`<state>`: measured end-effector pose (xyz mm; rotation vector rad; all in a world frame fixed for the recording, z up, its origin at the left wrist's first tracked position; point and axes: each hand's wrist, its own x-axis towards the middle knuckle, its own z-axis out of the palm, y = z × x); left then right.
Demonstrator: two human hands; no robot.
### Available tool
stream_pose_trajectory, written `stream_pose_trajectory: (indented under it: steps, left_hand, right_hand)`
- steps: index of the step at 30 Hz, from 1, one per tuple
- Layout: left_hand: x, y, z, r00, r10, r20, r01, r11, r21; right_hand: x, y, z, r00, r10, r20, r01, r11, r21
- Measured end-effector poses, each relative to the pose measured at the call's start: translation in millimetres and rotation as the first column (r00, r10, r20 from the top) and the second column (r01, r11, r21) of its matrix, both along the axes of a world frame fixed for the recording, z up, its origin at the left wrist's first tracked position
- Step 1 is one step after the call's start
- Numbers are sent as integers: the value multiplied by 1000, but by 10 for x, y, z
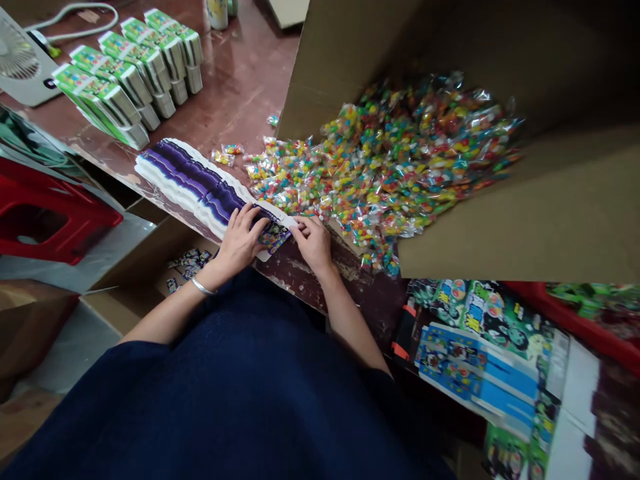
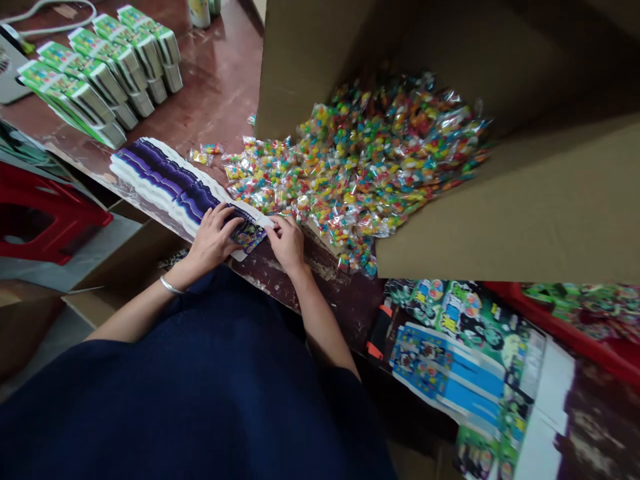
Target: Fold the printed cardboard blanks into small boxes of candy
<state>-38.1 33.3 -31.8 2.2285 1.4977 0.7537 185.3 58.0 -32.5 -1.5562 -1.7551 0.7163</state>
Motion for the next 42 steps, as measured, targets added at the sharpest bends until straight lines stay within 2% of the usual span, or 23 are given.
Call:
stream_pose_trajectory:
  steps: [2,5,7,8,10,13,17,19,21,23,26,28,33,37,42]
  left_hand:
    - [-23,-45,47,1000,7,30,-7,1000,6]
    - [-42,-123,238,982,-14,190,21,999,-32]
    - [-35,-149,400,931,-14,365,78,984,-162]
    - [-28,-150,475,889,1,458,129,959,-252]
    - [-14,-128,594,771,55,635,271,873,-405]
    - [6,-80,675,589,125,799,481,740,-471]
    - [59,-84,658,500,185,846,666,542,-512]
    - [99,-110,626,437,251,864,717,482,-503]
    - [132,-128,596,373,309,875,731,482,-482]
    - [145,-129,577,343,330,880,719,511,-472]
    - [126,-106,582,351,324,879,691,543,-476]
    - [100,-86,604,368,315,875,677,554,-484]
    - [53,-68,654,404,286,869,660,566,-494]
    - [72,-95,635,423,274,864,672,544,-502]
    - [128,-131,640,474,249,845,664,529,-528]
  right_hand:
    - [39,-56,84,992,-61,-113,66,997,42]
    - [99,-127,278,937,-69,-341,48,996,-70]
    - [128,-162,433,881,-36,-472,-37,989,-146]
    - [137,-177,509,859,-17,-511,-72,985,-155]
    - [142,-211,637,839,11,-544,-102,985,-138]
    - [122,-274,744,833,30,-552,-113,987,-117]
    - [81,-376,793,847,60,-529,-111,992,-65]
    - [66,-430,815,899,72,-432,-71,997,17]
    - [55,-481,830,952,89,-292,-59,992,109]
    - [45,-527,823,968,151,-199,-124,982,139]
    - [32,-573,780,932,293,-215,-282,956,83]
    - [31,-587,756,910,344,-232,-347,937,28]
    - [35,-577,785,939,238,-250,-242,970,14]
    - [34,-551,802,908,315,-275,-327,945,0]
    - [109,-508,758,876,297,-380,-354,931,-88]
